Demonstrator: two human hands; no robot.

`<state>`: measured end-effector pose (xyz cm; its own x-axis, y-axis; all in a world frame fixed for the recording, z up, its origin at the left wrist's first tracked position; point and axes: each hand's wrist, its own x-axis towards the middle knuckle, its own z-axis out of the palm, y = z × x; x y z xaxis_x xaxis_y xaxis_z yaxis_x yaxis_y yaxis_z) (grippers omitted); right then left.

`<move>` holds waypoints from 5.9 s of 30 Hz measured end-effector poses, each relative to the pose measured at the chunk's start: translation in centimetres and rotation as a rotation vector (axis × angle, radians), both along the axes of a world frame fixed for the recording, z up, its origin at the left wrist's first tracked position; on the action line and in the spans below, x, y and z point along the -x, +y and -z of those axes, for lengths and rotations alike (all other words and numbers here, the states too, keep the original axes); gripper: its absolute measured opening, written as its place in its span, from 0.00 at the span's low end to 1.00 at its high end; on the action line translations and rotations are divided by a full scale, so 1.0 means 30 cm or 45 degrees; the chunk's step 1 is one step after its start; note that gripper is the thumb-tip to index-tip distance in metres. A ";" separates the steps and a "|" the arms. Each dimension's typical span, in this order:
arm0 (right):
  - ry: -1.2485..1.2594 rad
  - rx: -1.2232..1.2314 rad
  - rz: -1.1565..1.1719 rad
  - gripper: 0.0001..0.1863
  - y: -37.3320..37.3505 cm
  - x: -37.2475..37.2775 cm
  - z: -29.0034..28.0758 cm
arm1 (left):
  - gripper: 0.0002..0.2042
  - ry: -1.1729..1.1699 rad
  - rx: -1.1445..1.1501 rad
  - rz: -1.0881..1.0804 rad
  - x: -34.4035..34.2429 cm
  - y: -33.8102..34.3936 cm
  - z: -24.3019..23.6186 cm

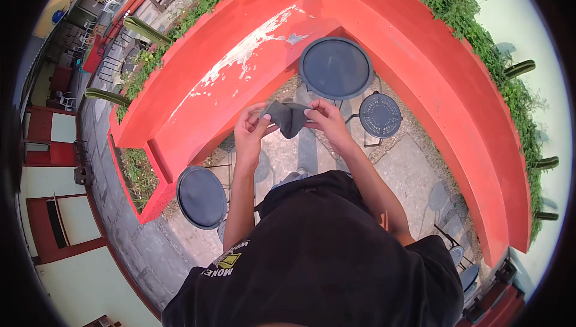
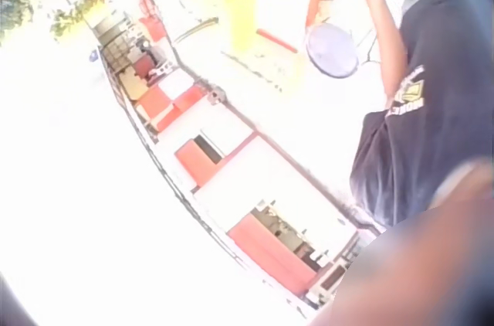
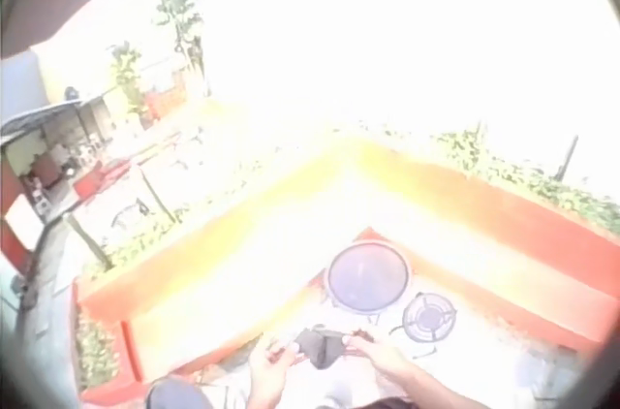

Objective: Wiping down outdoor tables and stools with a cloth.

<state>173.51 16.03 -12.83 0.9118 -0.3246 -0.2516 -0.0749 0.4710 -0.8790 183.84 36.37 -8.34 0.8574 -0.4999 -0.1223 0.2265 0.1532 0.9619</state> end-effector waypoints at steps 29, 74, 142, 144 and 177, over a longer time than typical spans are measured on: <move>-0.276 -0.027 0.090 0.04 -0.462 -0.844 -0.125 | 0.09 -0.142 0.035 0.125 -1.115 -0.137 -0.132; 0.187 -0.757 1.120 0.36 -0.524 -1.209 0.329 | 0.15 -0.119 -0.504 0.936 -1.376 -1.111 0.457; 1.414 1.553 0.418 0.36 -0.929 -1.026 1.612 | 0.17 -0.756 -0.756 0.677 -1.490 -1.387 1.870; 1.668 1.490 0.807 0.35 -1.114 -0.949 1.660 | 0.17 -0.684 -0.718 0.634 -1.453 -1.393 1.881; 0.986 1.471 -0.246 0.10 -0.472 -1.169 1.529 | 0.15 -0.520 -0.758 0.529 -1.536 -1.370 1.937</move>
<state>208.58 1.86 -58.70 0.7201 -0.5775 -0.3846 -0.6917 -0.5533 -0.4641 229.90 -4.73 -66.44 0.6516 -0.7356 -0.1853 -0.2321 -0.4258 0.8745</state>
